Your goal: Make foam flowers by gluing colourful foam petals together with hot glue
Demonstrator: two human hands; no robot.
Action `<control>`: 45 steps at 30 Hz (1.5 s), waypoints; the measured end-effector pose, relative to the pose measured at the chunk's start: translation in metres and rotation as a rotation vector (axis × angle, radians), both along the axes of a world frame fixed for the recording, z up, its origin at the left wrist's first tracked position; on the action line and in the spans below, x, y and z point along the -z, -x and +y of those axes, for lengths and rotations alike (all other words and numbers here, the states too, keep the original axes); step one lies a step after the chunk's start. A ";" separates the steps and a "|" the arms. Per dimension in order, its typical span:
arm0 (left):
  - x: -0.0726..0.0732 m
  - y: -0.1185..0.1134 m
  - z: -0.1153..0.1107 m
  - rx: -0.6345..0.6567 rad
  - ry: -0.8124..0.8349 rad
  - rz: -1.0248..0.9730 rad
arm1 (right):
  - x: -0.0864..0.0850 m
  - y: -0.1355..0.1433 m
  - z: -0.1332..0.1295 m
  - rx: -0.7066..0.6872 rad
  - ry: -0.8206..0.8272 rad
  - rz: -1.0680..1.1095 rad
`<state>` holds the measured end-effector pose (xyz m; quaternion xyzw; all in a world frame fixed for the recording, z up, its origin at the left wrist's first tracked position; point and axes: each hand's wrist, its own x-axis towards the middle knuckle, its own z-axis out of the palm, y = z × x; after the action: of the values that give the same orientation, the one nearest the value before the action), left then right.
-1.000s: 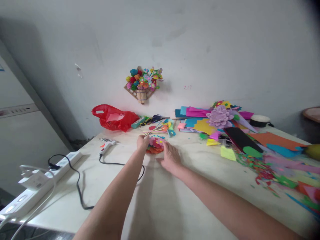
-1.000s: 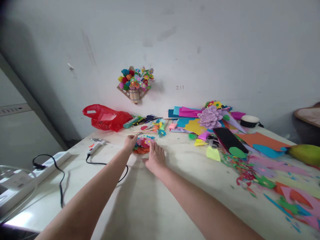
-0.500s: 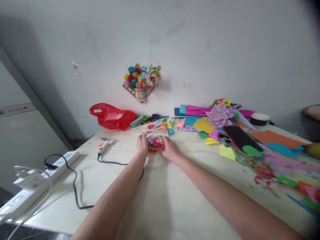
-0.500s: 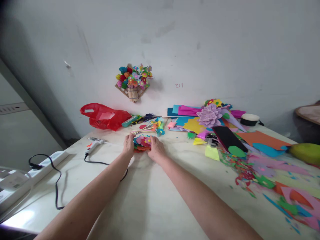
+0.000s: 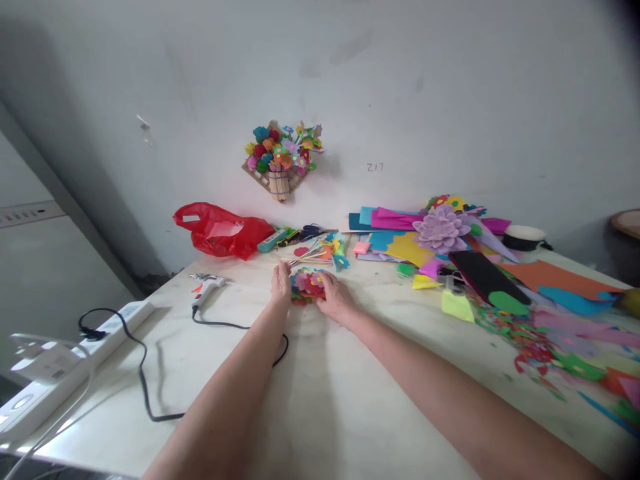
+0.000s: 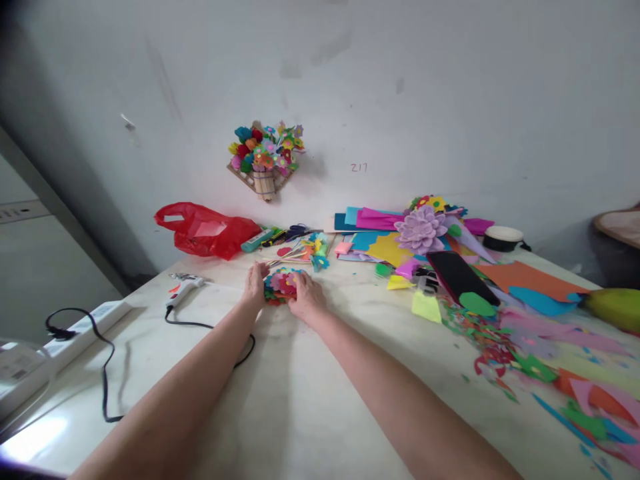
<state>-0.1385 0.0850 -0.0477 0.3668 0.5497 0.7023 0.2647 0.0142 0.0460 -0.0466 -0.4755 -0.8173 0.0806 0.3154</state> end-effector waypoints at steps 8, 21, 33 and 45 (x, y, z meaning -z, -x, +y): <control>-0.013 -0.011 -0.008 0.021 0.022 -0.170 | -0.006 -0.001 -0.003 -0.034 0.007 -0.045; -0.017 -0.006 -0.011 0.183 0.082 -0.258 | -0.005 0.000 0.000 0.011 -0.128 -0.077; -0.027 -0.034 -0.025 -0.135 0.098 0.046 | -0.003 -0.022 -0.001 -0.124 -0.126 0.121; -0.040 -0.117 -0.039 0.332 -0.039 -0.072 | -0.026 -0.049 -0.007 0.244 0.064 0.389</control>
<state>-0.0213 0.0465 -0.0073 0.4322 0.4580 0.6723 0.3892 0.0633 0.0388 -0.0204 -0.5562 -0.6745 0.1577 0.4592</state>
